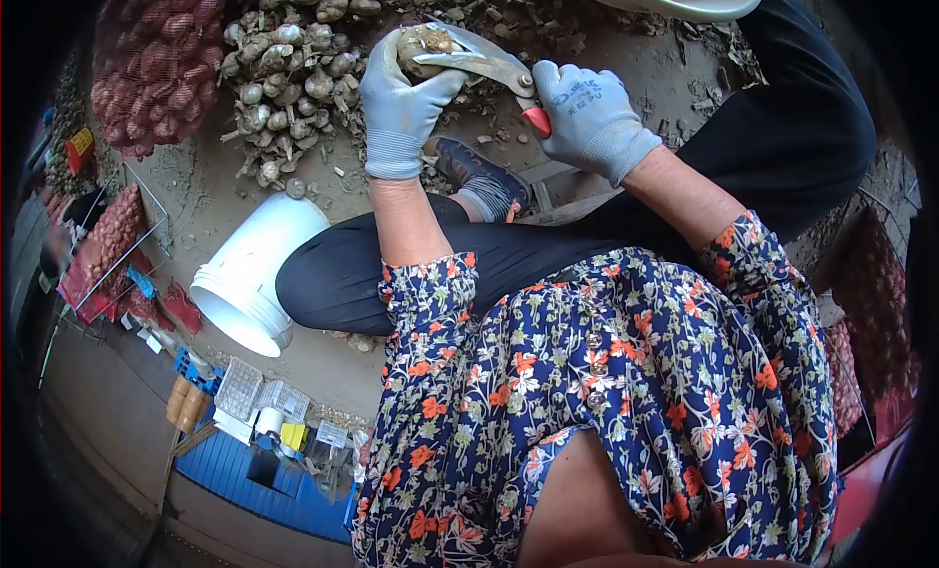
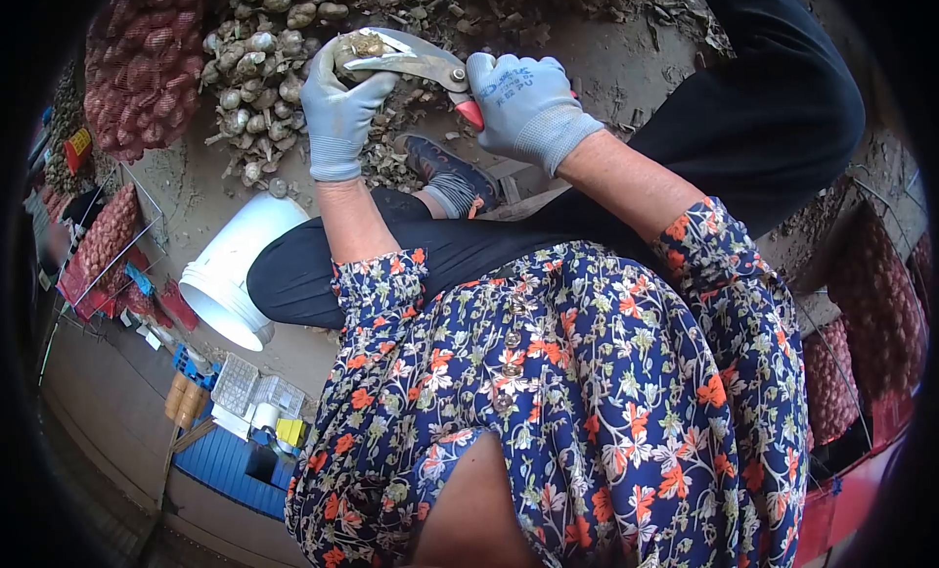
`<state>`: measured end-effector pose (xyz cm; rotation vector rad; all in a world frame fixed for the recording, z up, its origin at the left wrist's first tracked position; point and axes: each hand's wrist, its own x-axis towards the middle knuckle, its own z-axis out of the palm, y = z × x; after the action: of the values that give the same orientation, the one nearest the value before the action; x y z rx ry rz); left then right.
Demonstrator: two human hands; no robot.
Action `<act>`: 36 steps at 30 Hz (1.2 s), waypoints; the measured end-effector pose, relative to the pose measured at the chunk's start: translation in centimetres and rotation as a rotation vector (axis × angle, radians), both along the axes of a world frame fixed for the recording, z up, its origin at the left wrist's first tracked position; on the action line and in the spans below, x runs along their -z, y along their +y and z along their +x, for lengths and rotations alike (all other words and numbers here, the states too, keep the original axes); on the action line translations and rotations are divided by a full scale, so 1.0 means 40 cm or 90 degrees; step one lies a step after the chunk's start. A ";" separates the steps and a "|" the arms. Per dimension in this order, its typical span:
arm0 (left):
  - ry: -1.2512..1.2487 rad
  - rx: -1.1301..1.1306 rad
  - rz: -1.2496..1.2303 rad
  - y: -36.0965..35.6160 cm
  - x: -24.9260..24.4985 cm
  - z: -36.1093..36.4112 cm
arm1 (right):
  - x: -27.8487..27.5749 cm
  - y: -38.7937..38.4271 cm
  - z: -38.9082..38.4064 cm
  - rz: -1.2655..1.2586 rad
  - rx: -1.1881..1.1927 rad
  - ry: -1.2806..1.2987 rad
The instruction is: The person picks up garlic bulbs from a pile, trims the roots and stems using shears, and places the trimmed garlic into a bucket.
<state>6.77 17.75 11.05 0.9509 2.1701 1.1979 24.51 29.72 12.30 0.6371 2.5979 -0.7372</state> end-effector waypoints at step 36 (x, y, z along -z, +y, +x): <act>-0.182 -0.466 -0.354 0.141 0.389 -0.478 | 0.096 -0.082 0.028 -0.425 0.289 -0.252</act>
<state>-12.37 23.37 -4.49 -0.2597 2.4621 0.8364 25.64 26.45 8.44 1.0246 1.7054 -1.3665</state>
